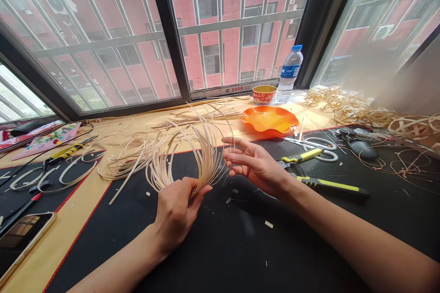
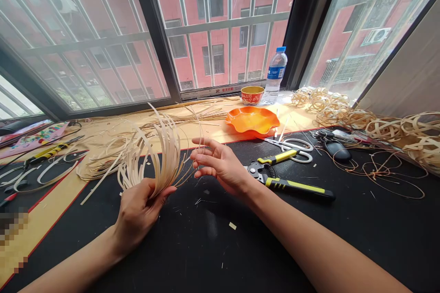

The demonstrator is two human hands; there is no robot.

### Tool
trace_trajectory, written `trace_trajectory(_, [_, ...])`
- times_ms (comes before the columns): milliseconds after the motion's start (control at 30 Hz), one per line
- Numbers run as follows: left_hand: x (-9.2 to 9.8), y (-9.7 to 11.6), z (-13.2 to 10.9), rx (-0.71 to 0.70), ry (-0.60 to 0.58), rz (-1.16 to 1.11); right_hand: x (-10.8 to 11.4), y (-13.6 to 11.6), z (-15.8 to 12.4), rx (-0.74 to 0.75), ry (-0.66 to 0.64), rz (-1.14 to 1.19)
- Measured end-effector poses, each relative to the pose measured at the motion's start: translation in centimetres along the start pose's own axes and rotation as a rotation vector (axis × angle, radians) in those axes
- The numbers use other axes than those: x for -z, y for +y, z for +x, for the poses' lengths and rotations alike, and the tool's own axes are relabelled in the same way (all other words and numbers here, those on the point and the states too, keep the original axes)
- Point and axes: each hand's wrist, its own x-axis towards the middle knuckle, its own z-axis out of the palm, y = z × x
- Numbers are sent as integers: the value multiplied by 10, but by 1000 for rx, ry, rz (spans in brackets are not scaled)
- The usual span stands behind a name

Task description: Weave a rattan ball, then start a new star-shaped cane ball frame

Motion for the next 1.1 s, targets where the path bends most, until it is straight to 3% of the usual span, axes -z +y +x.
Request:
trace_trajectory(267, [-5, -2, 2, 199, -125, -78, 8, 6, 6, -66, 257, -15])
trace_trajectory(400, [-5, -4, 3, 211, -144, -74, 17, 1, 10, -41, 353, 60])
trace_trajectory(500, [-4, -5, 4, 167, -126, -17, 25, -13, 13, 44, 404, 88])
trace_trajectory(667, [-3, -8, 7, 123, -162, 89, 39, -41, 15, 312, 479, 138])
trace_trajectory(833, [2, -12, 11, 161, -210, 282, 60, -69, 9, 497, 700, 223])
trace_trajectory(967, [5, -14, 13, 194, -116, 350, 79, -82, 5, 528, 618, 36])
trace_trajectory(1100, [7, -15, 12, 201, 14, 339, 73, -59, 13, 332, 508, -351])
